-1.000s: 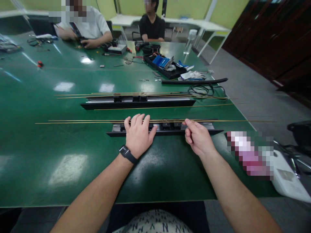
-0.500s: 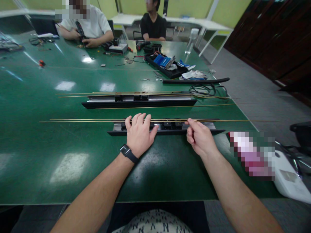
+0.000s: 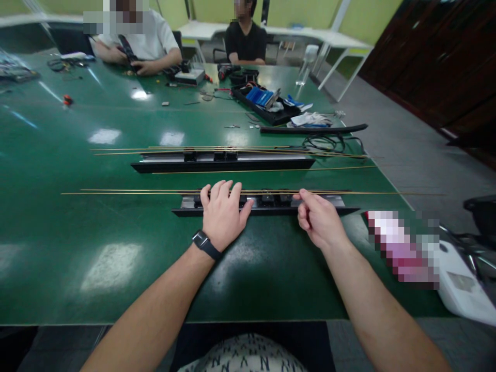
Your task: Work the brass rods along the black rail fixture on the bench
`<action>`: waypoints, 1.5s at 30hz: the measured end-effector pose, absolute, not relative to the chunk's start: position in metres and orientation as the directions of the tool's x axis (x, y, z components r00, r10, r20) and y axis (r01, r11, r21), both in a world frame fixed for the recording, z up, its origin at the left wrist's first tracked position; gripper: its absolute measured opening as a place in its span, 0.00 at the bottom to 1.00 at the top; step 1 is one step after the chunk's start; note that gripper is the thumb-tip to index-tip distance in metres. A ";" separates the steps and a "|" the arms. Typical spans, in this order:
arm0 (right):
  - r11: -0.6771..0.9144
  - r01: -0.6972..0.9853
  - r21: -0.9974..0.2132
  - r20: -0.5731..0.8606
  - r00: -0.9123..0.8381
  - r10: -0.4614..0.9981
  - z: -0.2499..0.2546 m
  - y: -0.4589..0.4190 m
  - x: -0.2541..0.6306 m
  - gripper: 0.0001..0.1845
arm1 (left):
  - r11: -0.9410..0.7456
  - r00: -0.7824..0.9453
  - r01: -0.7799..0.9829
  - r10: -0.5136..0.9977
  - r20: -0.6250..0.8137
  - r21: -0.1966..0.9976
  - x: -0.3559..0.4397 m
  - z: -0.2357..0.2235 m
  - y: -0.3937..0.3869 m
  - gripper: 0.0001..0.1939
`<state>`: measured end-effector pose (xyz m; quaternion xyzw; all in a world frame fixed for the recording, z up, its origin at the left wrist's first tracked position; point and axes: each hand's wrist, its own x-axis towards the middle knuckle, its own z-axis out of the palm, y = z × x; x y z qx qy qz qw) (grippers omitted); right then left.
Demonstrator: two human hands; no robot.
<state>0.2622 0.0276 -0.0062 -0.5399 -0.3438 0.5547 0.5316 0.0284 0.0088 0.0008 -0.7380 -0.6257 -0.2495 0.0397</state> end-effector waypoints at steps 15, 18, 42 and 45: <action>-0.202 -0.244 -0.949 -0.247 0.173 0.953 -0.004 0.028 0.260 0.20 | -0.205 0.078 0.943 0.902 0.425 0.261 0.027 -0.001 0.009 0.23; -0.193 -0.260 -0.946 -0.248 0.195 0.949 -0.003 0.027 0.259 0.17 | -0.208 0.078 0.941 0.901 0.426 0.266 0.027 -0.001 0.010 0.23; -0.194 -0.258 -0.946 -0.248 0.195 0.949 -0.003 0.027 0.260 0.17 | -0.206 0.081 0.945 0.899 0.430 0.253 0.027 -0.003 0.010 0.24; -0.195 -0.236 -0.952 -0.238 0.172 0.956 -0.003 0.027 0.260 0.17 | -0.207 0.080 0.943 0.900 0.428 0.259 0.027 -0.003 0.010 0.24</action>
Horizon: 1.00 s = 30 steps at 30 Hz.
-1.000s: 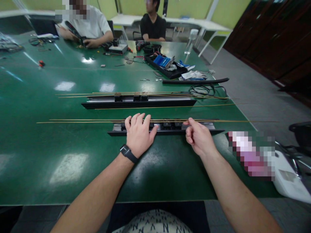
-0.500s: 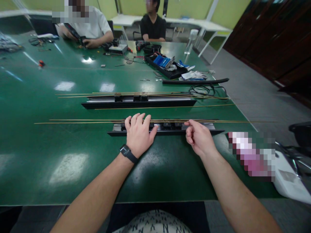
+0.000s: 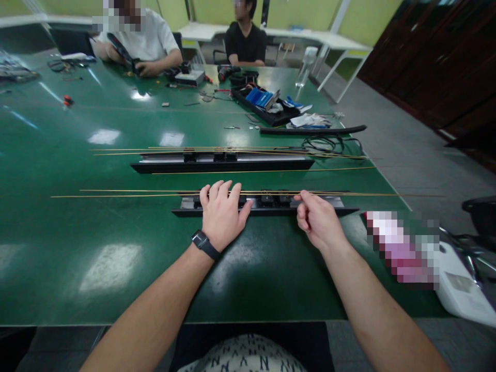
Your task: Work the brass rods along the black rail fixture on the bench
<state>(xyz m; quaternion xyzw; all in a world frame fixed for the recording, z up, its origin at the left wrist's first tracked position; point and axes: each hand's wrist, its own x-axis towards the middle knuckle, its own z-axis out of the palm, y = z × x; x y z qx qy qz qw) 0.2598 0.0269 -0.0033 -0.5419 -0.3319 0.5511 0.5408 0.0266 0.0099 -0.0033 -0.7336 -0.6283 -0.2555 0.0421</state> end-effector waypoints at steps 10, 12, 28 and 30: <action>-0.201 -0.243 -0.949 -0.247 0.175 0.953 -0.006 0.028 0.262 0.18 | -0.207 0.087 0.948 0.899 0.429 0.243 0.027 -0.002 0.010 0.24; -0.198 -0.225 -0.954 -0.238 0.165 0.957 -0.006 0.028 0.262 0.19 | -0.210 0.088 0.948 0.897 0.432 0.241 0.027 -0.003 0.010 0.25; -0.222 -0.149 -0.964 -0.244 0.146 0.959 -0.003 0.027 0.262 0.20 | -0.206 0.084 0.948 0.896 0.435 0.241 0.027 -0.002 0.011 0.24; -0.227 -0.177 -0.958 -0.257 0.164 0.952 -0.003 0.027 0.261 0.20 | -0.204 0.081 0.948 0.896 0.437 0.242 0.027 -0.003 0.011 0.24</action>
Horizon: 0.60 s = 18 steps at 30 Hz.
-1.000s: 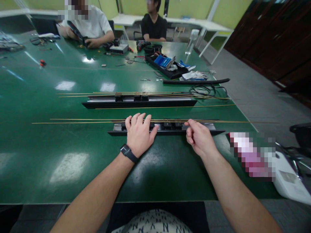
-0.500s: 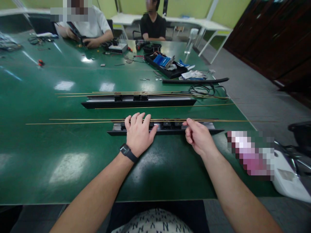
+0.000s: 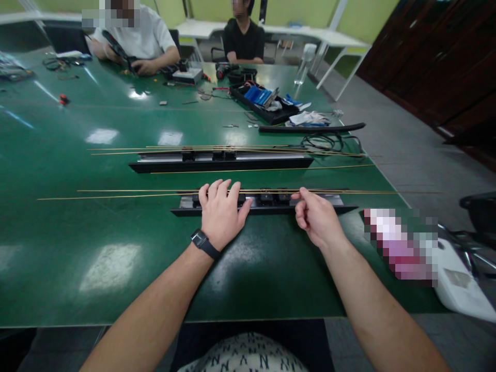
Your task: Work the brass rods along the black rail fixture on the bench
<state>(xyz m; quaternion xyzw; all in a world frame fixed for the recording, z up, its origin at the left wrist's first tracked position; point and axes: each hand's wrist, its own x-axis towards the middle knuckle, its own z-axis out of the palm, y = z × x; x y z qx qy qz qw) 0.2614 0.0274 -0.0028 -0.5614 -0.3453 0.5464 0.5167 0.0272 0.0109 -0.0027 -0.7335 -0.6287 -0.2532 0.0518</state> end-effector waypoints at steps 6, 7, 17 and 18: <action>-0.218 -0.186 -0.958 -0.248 0.153 0.957 -0.003 0.027 0.261 0.19 | -0.206 0.084 0.949 0.896 0.436 0.239 0.026 -0.003 0.011 0.24; -0.221 -0.173 -0.960 -0.246 0.143 0.959 -0.003 0.027 0.262 0.19 | -0.207 0.085 0.949 0.895 0.437 0.240 0.026 -0.003 0.011 0.24; -0.208 -0.212 -0.955 -0.244 0.161 0.956 -0.004 0.028 0.262 0.18 | -0.207 0.085 0.948 0.896 0.436 0.241 0.027 -0.002 0.010 0.24; -0.207 -0.190 -0.960 -0.237 0.152 0.960 -0.004 0.027 0.262 0.18 | -0.207 0.084 0.948 0.897 0.435 0.243 0.027 -0.002 0.010 0.24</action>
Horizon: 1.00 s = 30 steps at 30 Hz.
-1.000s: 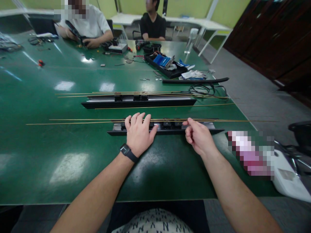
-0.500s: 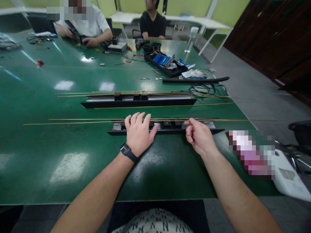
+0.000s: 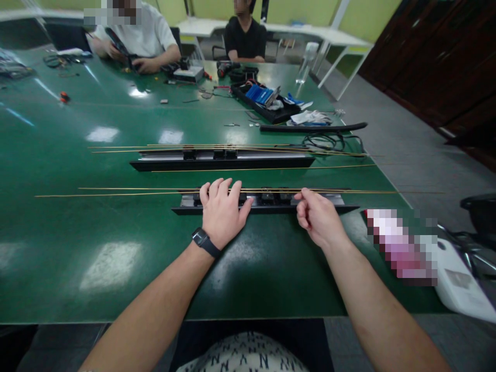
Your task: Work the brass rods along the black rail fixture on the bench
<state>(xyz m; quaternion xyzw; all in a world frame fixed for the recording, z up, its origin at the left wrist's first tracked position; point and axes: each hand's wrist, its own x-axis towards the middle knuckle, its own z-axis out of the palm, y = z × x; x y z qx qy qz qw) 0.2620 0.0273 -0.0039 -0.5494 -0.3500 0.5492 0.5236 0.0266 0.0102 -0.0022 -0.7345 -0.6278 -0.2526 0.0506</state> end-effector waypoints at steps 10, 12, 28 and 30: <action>-0.222 -0.222 -0.949 -0.261 0.165 0.951 -0.005 0.028 0.262 0.18 | -0.202 0.082 0.950 0.898 0.432 0.238 0.027 -0.002 0.010 0.24; -0.218 -0.197 -0.956 -0.249 0.151 0.957 -0.005 0.028 0.263 0.18 | -0.201 0.080 0.948 0.900 0.429 0.245 0.027 -0.002 0.010 0.24; -0.227 -0.171 -0.959 -0.252 0.140 0.958 -0.001 0.026 0.261 0.19 | -0.199 0.078 0.947 0.903 0.423 0.251 0.027 -0.003 0.010 0.24; -0.230 -0.195 -0.953 -0.260 0.149 0.954 -0.002 0.027 0.261 0.20 | -0.201 0.078 0.947 0.901 0.427 0.251 0.027 -0.003 0.010 0.24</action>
